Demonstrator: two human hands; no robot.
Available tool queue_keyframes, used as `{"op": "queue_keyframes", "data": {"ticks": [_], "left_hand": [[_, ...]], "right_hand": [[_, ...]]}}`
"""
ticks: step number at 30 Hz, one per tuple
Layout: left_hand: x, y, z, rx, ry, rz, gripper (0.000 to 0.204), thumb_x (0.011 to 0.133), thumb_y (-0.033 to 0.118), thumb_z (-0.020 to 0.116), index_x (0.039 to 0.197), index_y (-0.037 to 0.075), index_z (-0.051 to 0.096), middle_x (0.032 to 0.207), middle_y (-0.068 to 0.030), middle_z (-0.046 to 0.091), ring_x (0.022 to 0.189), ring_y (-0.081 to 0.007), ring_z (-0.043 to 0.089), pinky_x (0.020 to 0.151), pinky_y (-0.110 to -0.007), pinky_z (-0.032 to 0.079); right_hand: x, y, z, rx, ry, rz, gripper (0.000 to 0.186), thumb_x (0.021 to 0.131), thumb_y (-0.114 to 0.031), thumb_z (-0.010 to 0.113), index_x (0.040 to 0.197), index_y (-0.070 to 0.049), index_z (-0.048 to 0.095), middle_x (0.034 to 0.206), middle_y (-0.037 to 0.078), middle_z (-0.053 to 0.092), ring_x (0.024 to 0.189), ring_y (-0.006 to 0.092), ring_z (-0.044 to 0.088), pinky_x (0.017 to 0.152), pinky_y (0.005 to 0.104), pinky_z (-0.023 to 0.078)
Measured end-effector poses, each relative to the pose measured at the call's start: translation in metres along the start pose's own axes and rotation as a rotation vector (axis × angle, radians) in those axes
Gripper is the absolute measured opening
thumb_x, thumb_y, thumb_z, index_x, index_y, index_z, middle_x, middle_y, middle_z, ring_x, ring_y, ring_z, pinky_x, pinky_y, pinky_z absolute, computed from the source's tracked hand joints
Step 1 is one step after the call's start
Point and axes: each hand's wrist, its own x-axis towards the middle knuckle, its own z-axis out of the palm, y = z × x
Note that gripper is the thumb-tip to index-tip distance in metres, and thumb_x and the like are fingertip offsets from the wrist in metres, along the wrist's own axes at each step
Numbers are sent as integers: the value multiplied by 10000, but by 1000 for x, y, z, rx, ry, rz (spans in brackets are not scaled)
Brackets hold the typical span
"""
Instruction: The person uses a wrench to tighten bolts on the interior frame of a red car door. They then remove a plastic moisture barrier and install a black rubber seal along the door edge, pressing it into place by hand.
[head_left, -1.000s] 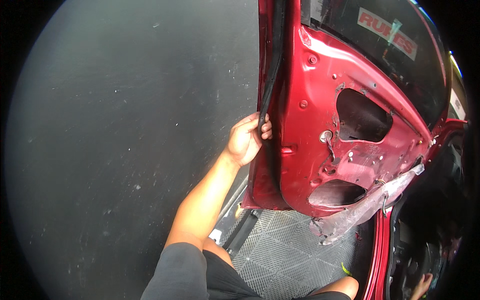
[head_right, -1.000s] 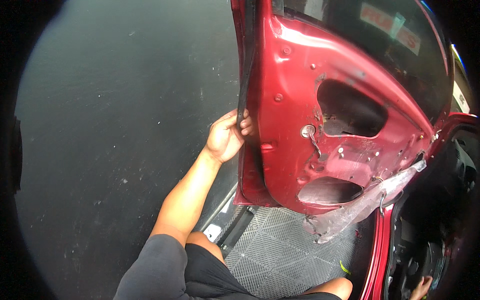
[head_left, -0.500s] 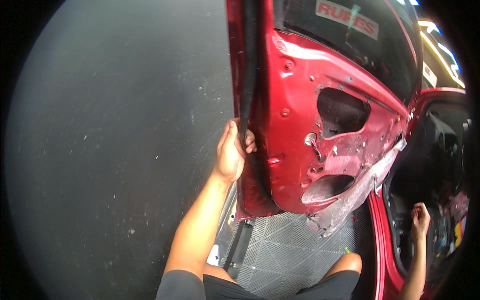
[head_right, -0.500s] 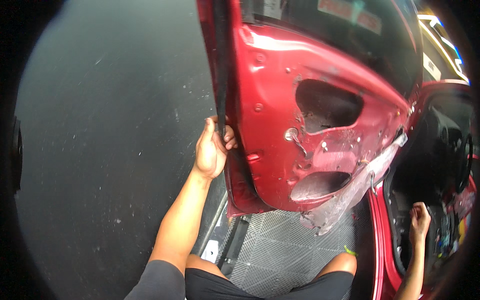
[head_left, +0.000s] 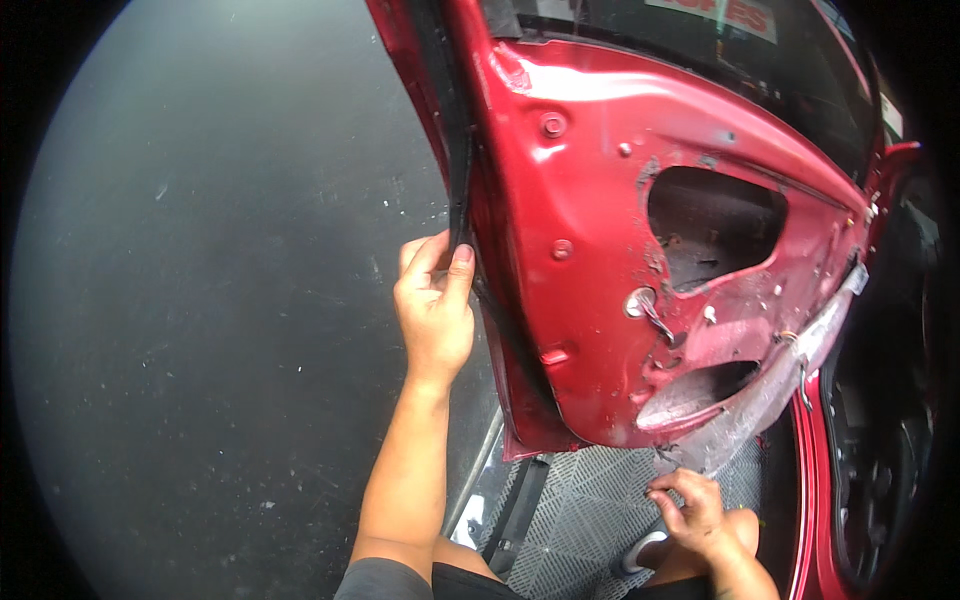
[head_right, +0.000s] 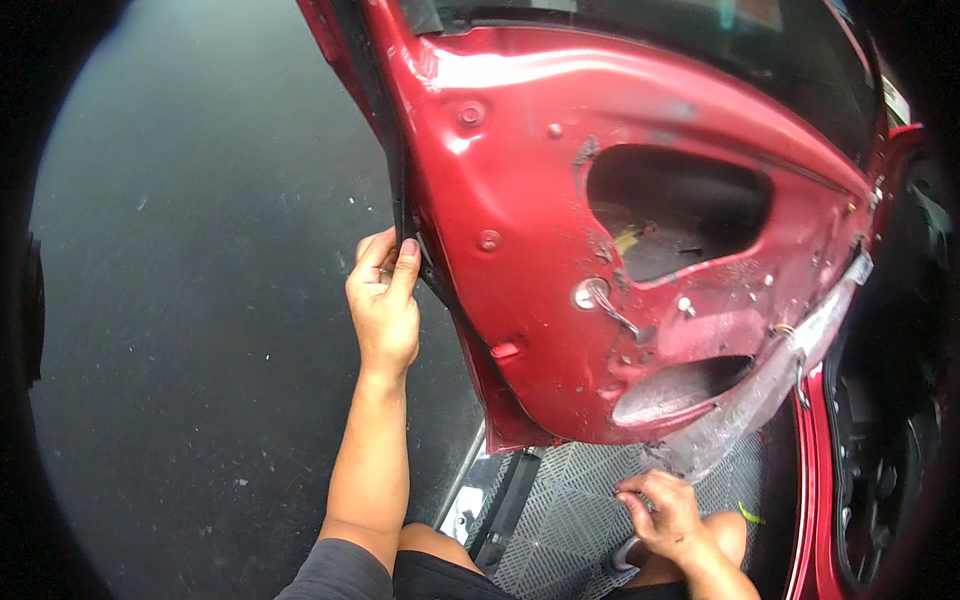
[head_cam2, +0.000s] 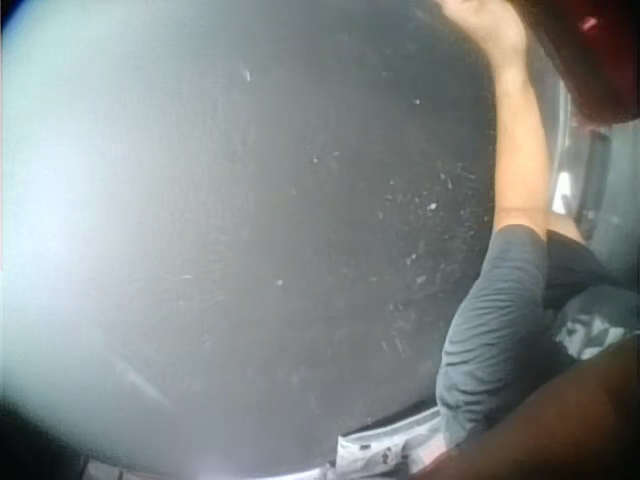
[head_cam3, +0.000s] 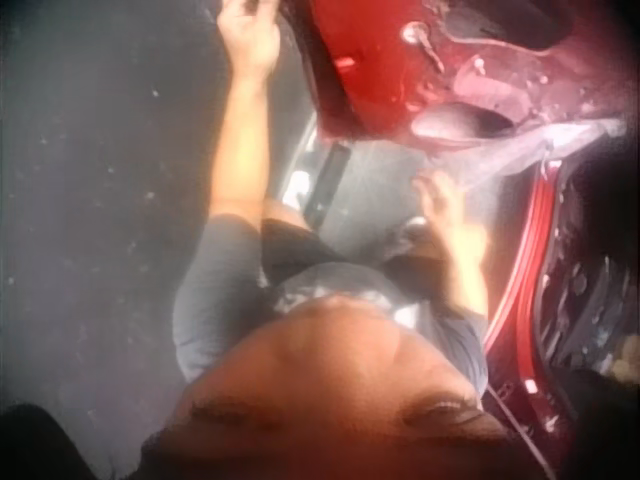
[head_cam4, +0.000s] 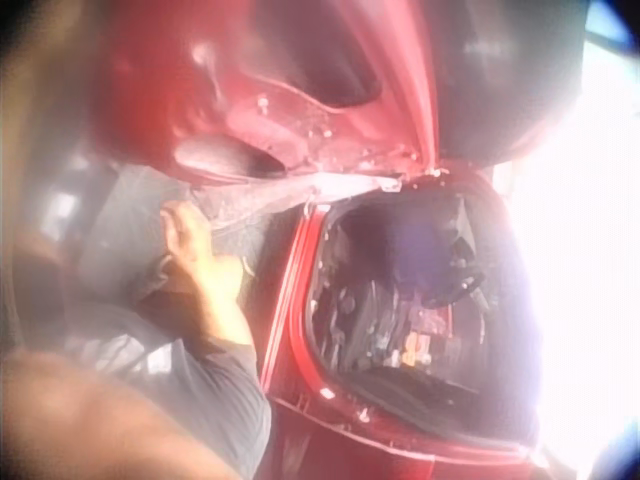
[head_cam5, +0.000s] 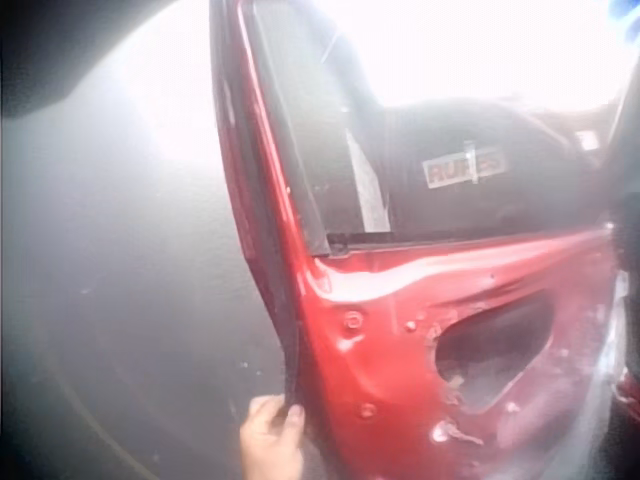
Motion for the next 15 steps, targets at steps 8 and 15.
{"op": "queue_keyframes", "data": {"ticks": [8,15], "left_hand": [[14,-30,-43,-518,-309,-316,217,1084,70,674,1285,-4,709,1222,-96,780,1089,-156,737,959,-303,572],[-2,-21,-54,-633,-380,-386,201,1081,60,683,1266,-16,700,1107,-64,771,985,-119,724,921,-291,588]], "right_hand": [[-1,33,47,166,-160,196,95,935,-52,798,1024,-20,791,949,146,800,844,302,785,766,388,610],[2,21,68,480,-168,504,107,1005,-61,761,1071,18,791,966,113,824,891,173,787,818,308,615]]}}
